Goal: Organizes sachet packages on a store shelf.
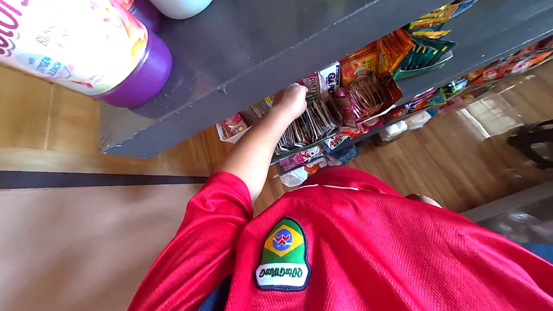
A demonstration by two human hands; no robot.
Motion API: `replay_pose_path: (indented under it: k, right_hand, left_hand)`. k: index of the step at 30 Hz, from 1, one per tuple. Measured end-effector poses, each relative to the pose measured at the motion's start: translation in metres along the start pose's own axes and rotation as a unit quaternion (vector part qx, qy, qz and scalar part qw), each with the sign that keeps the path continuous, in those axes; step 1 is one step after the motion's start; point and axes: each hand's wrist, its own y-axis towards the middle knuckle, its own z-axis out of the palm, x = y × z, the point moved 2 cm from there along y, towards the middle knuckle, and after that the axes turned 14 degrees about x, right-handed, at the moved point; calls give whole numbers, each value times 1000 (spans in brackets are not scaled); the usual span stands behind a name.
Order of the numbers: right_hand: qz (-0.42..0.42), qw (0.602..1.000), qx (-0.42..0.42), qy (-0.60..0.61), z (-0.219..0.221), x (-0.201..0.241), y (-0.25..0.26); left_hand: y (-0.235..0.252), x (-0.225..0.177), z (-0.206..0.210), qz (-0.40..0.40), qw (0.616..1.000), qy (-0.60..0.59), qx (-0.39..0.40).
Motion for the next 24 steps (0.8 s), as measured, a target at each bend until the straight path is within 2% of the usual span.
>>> replay_pose_path:
  k: [4,6,8,10,12,14,15,19,24]
  right_hand:
    - [-16,1000,12,3,9,-8,9]
    - [-36,999,17,17,9,2,-13]
    - [-13,999,45,28,7,14,-33]
    - [-21,999,33,-1,15,-7,-15]
    - [-87,993,-47,-69,31,-44,16]
    - [-46,997,-1,-67,29,-48,22]
    - [-70,995,-36,-65,29,-52,28]
    - [6,999,40,11,0,11,-35]
    - [-17,999,15,-23,5,-10,18]
  left_hand:
    - [2,-2,-8,-18,999,33,38]
    - [2,3,-11,-25,999,16,17]
    - [0,7,-15,-25,999,-22,-30]
    - [-8,7,-24,-26,997,-51,-52]
    - [-13,7,-30,-32,997,-57,-45]
    - [-12,7,-31,-40,997,-59,-36]
    - [-11,7,-31,-44,997,-54,-36]
    - [-12,4,-30,-44,997,-52,-40]
    - [-10,4,-19,-31,998,-40,-48]
